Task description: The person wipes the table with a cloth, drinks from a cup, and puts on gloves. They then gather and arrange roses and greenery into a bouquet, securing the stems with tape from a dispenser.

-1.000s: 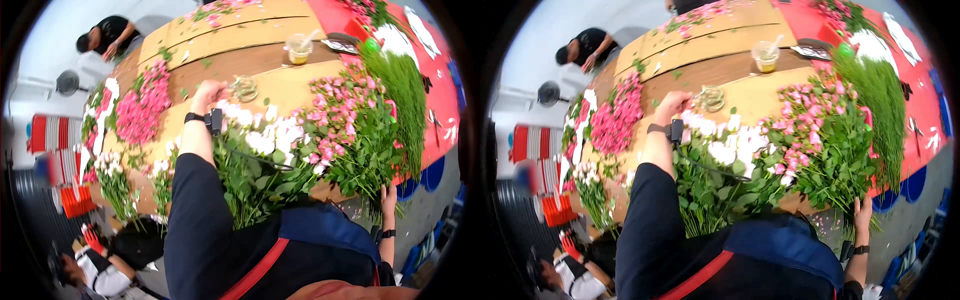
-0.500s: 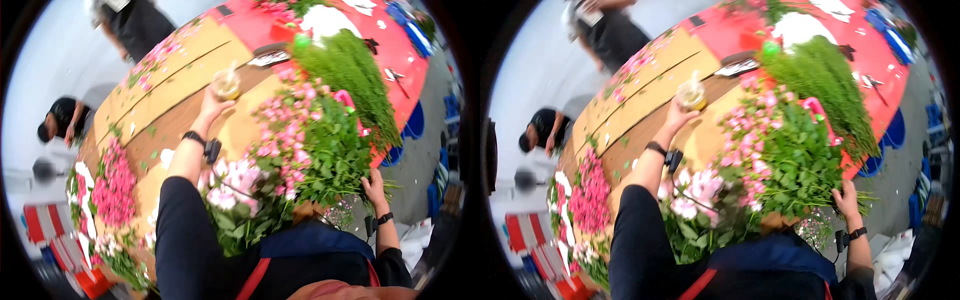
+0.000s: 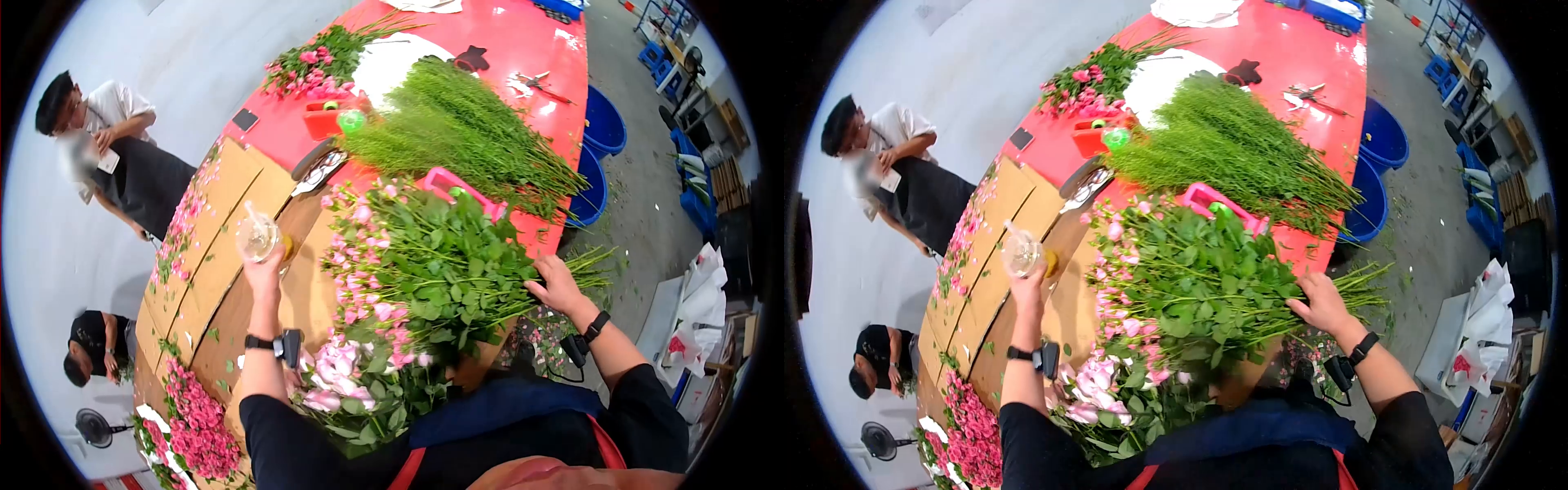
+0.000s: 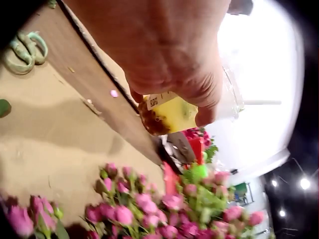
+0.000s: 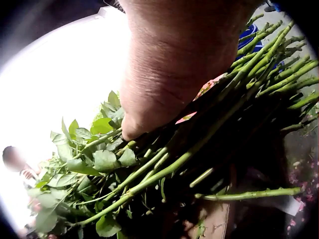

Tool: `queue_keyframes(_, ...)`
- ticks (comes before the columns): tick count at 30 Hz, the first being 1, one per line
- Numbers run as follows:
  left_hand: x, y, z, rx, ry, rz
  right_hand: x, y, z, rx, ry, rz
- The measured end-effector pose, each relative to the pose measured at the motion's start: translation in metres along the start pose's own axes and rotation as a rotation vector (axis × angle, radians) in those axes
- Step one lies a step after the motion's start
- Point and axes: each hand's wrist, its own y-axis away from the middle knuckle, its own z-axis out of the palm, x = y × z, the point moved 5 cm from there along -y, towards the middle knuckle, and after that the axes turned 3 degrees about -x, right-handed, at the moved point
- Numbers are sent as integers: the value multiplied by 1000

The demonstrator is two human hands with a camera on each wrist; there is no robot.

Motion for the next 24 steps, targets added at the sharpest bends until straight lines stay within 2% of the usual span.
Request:
queue_keyframes(1, 32, 12, 8, -22, 21, 7, 1, 1, 0, -38, -7, 35)
queue_keyframes(4, 119, 59, 44, -112, -51, 92, -1, 4, -6, 69, -44, -65)
queue_keyframes(5, 152, 80, 63, -144, -72, 78, -5, 5, -14, 84, -61, -88)
queue_keyframes(8, 218, 149, 124, -288, -233, 207, -20, 19, -57, 189, -122, -171)
queue_keyframes(9, 244, 177, 151, -340, -227, 194, -17, 29, -69, 208, -124, -178)
queue_keyframes(10, 261, 204, 180, -394, -219, 182, -9, 41, -80, 221, -129, -181)
queue_keyframes(12, 277, 250, 229, -473, -332, 383, 11, 72, -103, 250, -137, -181)
queue_keyframes(13, 289, 276, 259, -541, -318, 377, 23, 91, -120, 243, -146, -164)
queue_keyframes(18, 325, 396, 400, -835, -149, 427, 147, 212, -169, 315, -70, 35)
queue_keyframes(20, 334, 433, 448, -904, -137, 549, 208, 277, -182, 291, -45, 200)
queue_keyframes(21, 337, 449, 472, -968, -81, 382, 241, 313, -183, 289, -23, 279)
queue_keyframes(24, 355, 484, 545, -1148, 25, 520, 322, 429, -190, 276, 28, 550)
